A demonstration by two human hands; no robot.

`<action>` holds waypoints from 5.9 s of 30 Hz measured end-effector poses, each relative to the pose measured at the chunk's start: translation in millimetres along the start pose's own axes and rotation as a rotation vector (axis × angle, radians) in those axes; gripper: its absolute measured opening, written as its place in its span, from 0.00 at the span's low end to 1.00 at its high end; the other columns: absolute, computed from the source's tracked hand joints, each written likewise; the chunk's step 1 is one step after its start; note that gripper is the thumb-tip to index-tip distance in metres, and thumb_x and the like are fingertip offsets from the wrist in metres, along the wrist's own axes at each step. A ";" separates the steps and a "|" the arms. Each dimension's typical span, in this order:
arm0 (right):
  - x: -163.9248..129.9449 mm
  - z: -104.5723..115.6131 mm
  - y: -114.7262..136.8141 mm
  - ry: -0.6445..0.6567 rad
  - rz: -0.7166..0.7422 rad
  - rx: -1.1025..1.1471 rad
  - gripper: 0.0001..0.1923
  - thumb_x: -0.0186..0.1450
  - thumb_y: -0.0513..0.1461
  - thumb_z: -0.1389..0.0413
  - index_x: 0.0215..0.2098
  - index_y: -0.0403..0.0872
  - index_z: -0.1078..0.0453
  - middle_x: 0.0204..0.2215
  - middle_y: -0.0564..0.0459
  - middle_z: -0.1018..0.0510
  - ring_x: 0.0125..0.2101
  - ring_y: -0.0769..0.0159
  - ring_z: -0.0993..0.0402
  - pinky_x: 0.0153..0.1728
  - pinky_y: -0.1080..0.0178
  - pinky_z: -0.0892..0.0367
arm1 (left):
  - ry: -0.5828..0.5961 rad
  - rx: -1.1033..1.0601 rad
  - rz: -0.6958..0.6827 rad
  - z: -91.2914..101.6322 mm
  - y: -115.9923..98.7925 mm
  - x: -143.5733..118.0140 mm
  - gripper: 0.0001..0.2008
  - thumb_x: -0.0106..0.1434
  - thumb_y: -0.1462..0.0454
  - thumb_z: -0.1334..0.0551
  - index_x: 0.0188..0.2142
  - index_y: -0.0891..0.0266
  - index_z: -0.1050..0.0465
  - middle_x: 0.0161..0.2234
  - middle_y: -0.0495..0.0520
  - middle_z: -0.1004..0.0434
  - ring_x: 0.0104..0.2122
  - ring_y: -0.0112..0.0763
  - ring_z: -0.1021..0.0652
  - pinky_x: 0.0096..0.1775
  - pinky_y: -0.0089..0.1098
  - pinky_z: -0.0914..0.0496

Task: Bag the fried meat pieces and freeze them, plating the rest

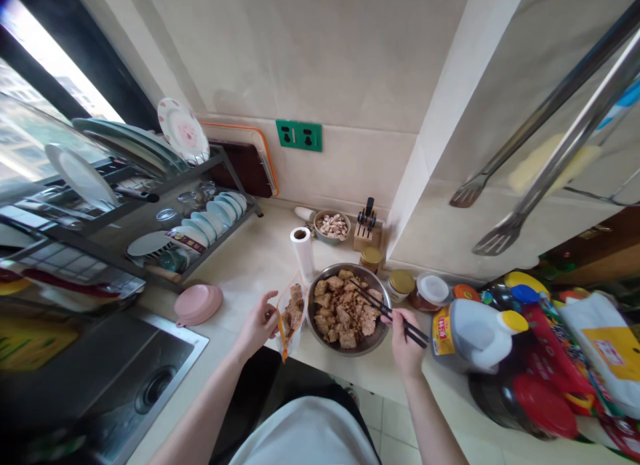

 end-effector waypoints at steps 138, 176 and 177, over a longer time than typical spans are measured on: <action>2.0 -86.8 93.6 0.313 0.420 -0.380 0.14 0.70 0.46 0.51 0.33 0.47 0.31 0.25 0.52 0.20 0.23 0.66 0.21 0.20 0.69 0.32 | 0.008 0.081 -0.103 -0.7 0.8 -5.2 0.25 0.55 0.67 0.47 0.54 0.64 0.42 0.23 0.40 0.37 0.18 0.23 0.35 0.23 0.26 0.39; -48.3 -113.6 110.4 0.583 0.502 -0.191 0.10 0.69 0.40 0.48 0.30 0.49 0.30 0.23 0.56 0.21 0.25 0.67 0.22 0.29 0.67 0.28 | 0.017 0.006 -0.062 3.9 -3.7 -7.3 0.26 0.55 0.63 0.46 0.55 0.61 0.44 0.23 0.40 0.37 0.18 0.22 0.35 0.22 0.25 0.40; -47.5 -113.0 106.6 0.577 0.485 -0.180 0.11 0.69 0.40 0.49 0.30 0.49 0.30 0.23 0.56 0.21 0.25 0.66 0.22 0.29 0.66 0.28 | 0.020 0.004 -0.054 3.4 -3.6 -6.9 0.27 0.55 0.63 0.46 0.55 0.61 0.44 0.24 0.40 0.37 0.18 0.22 0.35 0.22 0.25 0.40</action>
Point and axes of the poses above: each hand's wrist, its own x-axis towards the middle knuckle, its own z-axis out of the back of the hand, y = z × x, the point moved 6 cm from there along x, towards the middle knuckle
